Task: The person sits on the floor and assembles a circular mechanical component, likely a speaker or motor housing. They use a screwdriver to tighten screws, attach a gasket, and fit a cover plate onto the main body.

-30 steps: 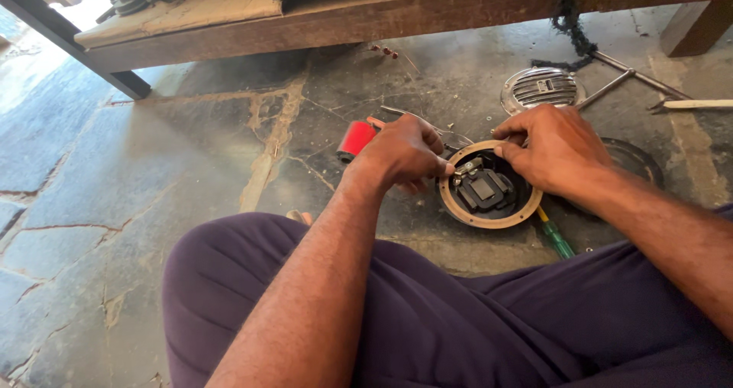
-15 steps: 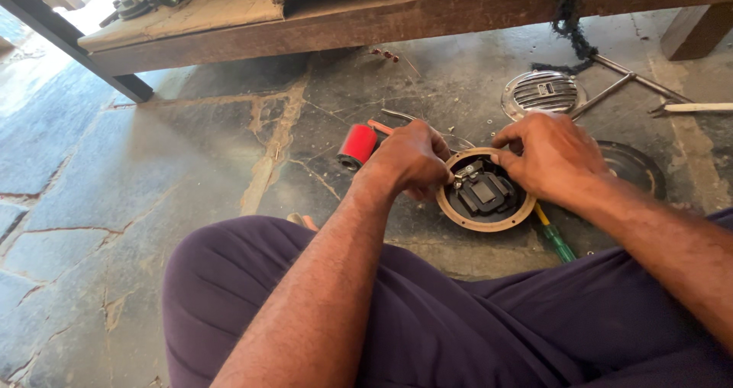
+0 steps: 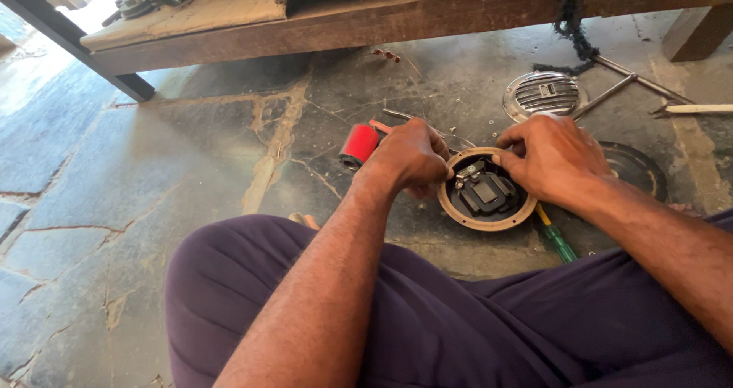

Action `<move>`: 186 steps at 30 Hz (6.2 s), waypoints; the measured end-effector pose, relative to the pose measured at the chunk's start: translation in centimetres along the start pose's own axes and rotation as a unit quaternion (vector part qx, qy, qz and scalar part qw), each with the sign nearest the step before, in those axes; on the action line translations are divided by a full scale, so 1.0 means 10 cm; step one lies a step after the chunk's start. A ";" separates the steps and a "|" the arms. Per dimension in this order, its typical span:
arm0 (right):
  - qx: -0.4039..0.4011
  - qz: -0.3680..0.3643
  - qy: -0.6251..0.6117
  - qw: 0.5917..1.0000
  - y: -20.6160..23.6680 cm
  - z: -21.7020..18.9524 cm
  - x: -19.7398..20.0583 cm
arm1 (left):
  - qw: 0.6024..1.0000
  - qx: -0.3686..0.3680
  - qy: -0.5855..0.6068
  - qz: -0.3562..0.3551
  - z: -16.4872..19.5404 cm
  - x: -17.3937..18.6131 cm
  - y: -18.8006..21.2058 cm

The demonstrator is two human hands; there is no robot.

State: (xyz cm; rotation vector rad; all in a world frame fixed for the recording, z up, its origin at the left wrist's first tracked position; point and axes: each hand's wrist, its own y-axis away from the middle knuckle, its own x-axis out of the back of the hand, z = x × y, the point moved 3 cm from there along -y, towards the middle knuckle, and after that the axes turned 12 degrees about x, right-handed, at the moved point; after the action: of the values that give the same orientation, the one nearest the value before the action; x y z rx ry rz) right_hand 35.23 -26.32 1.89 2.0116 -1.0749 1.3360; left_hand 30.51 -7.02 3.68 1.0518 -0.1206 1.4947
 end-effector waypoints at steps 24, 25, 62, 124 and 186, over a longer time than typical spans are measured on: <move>-0.148 -0.187 0.186 0.953 -0.11 1.24 -0.08 | 0.993 0.015 0.115 0.021 -0.21 0.04 -0.26; -0.155 -0.187 0.184 0.952 -0.09 1.19 -0.05 | 0.993 0.011 0.117 0.019 -0.20 0.03 -0.26; 0.211 -0.017 -0.011 0.977 0.28 -0.24 0.38 | 0.970 -0.031 0.237 -0.038 -0.28 -0.10 -0.62; 0.179 -0.139 -0.026 0.974 0.18 -0.35 0.13 | 0.987 -0.015 0.136 -0.085 -0.17 -0.09 -0.30; 0.060 -0.126 0.005 0.990 0.15 -0.12 0.07 | 0.970 0.054 0.175 -0.159 -0.21 -0.07 -0.22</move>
State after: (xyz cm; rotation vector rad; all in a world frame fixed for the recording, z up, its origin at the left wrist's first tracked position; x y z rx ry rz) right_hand 33.53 -26.49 2.97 2.1420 -0.7223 1.3010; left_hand 31.17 -5.65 0.93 0.8318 0.3668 1.3779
